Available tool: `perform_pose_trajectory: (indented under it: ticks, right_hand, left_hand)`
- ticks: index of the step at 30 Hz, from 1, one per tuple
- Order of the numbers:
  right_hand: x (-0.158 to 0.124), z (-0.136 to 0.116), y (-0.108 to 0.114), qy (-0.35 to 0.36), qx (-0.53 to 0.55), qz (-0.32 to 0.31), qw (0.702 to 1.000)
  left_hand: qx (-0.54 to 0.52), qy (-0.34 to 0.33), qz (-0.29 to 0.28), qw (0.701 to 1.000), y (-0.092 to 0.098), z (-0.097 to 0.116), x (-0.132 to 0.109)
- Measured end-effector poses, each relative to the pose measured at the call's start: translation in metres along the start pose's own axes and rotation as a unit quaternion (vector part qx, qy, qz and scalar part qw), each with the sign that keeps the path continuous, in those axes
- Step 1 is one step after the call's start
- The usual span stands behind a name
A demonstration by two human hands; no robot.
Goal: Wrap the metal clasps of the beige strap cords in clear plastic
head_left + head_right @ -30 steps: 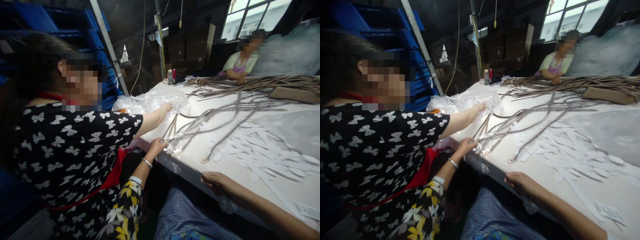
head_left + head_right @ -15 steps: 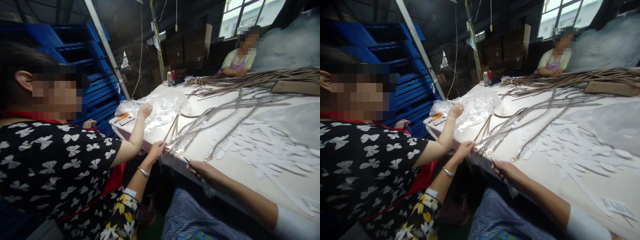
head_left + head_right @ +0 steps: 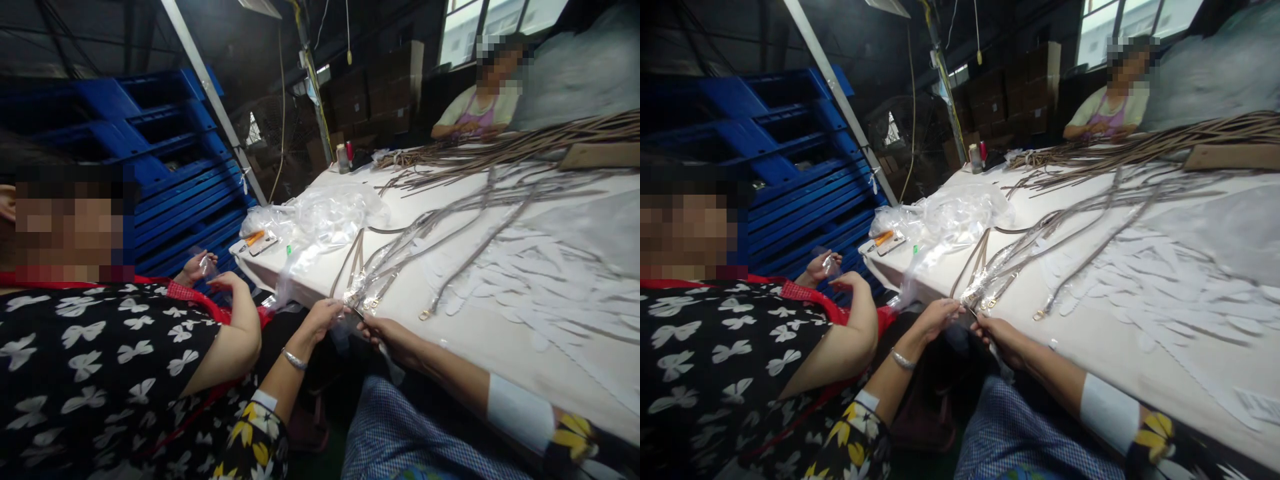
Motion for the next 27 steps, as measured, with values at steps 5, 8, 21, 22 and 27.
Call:
perform_pose_trajectory:
  ticks: [5, 8, 21, 22, 27]
  right_hand:
    - [0.015, 0.0, -0.006, 0.032, 0.026, -0.001, 0.999]
    - [0.022, -0.004, -0.008, 0.057, 0.033, -0.007, 0.998]
    - [0.032, -0.028, -0.018, 0.095, -0.035, -0.002, 0.995]
    - [0.032, -0.028, -0.018, 0.097, -0.04, 0.0, 0.995]
    - [0.023, -0.037, -0.013, 0.124, -0.054, 0.011, 0.991]
  left_hand:
    - [-0.017, -0.005, 0.0, 1.0, 0.0, 0.002, -0.002]
    - [-0.019, -0.009, -0.008, 1.0, -0.002, 0.001, -0.003]
    - [0.045, -0.067, -0.03, 0.996, -0.006, 0.011, -0.01]
    - [0.053, -0.072, -0.029, 0.996, -0.006, 0.012, -0.01]
    - [0.063, -0.078, -0.013, 0.995, -0.002, 0.009, -0.013]
Point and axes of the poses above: each hand's wrist, its own x-axis towards the middle knuckle, its own y-axis out of the back of the hand, z = x × y, the point moved 8 cm from there along x, towards the middle knuckle, and after that the axes turned 3 degrees about -y, right-handed, at the moved point
